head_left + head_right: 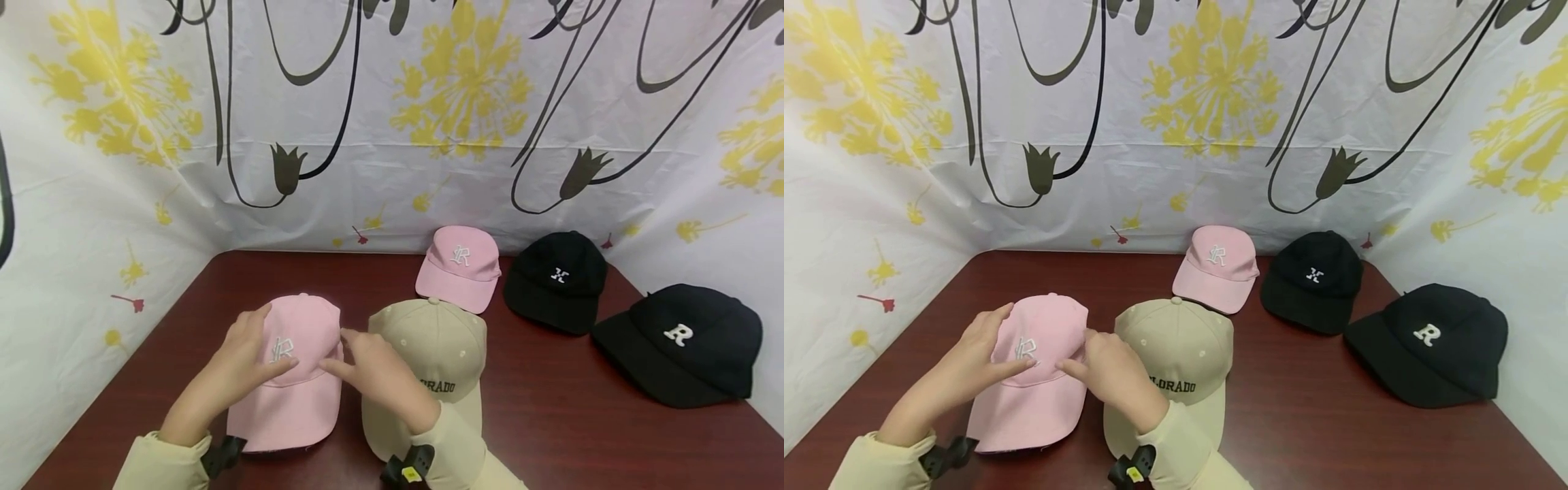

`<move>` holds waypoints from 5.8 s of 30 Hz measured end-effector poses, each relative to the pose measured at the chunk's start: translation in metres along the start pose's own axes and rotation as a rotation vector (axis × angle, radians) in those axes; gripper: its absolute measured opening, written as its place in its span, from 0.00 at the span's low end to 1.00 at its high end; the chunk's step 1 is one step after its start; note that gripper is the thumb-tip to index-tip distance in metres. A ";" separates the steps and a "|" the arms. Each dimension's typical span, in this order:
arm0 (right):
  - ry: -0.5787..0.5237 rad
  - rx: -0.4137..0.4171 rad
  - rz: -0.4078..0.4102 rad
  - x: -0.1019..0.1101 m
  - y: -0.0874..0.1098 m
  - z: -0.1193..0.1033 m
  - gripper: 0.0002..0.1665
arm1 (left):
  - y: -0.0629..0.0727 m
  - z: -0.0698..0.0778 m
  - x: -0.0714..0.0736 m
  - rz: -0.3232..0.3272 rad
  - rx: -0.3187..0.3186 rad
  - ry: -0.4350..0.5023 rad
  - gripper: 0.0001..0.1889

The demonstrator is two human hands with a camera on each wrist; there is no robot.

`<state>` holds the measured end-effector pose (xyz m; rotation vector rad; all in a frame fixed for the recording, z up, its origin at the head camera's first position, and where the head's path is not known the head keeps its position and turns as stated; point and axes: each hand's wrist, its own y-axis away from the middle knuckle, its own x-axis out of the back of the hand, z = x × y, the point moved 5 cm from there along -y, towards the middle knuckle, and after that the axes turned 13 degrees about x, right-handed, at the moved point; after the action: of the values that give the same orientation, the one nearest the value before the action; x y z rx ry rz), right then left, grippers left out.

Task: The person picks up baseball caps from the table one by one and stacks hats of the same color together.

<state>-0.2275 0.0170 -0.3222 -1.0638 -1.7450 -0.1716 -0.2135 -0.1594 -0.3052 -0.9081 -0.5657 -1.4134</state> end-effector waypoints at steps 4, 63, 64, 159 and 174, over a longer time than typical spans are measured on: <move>0.012 -0.021 0.008 0.013 0.000 0.003 0.30 | -0.008 0.010 -0.001 -0.017 -0.028 -0.001 0.45; 0.117 -0.297 0.014 0.155 0.042 0.118 0.41 | -0.137 0.129 -0.060 -0.418 -0.083 -0.107 0.48; 0.121 -0.298 0.014 0.155 0.042 0.120 0.41 | -0.140 0.129 -0.061 -0.423 -0.079 -0.109 0.48; -0.307 -0.609 0.307 0.111 0.039 0.286 0.40 | -0.256 0.108 -0.214 -0.737 -0.184 0.359 0.42; -0.235 -0.523 0.352 0.130 0.038 0.259 0.55 | -0.248 0.125 -0.175 -0.566 -0.123 0.337 0.55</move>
<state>-0.3883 0.2601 -0.3463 -1.8155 -1.7255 -0.3003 -0.4540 0.0638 -0.3265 -0.6006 -0.5009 -2.0831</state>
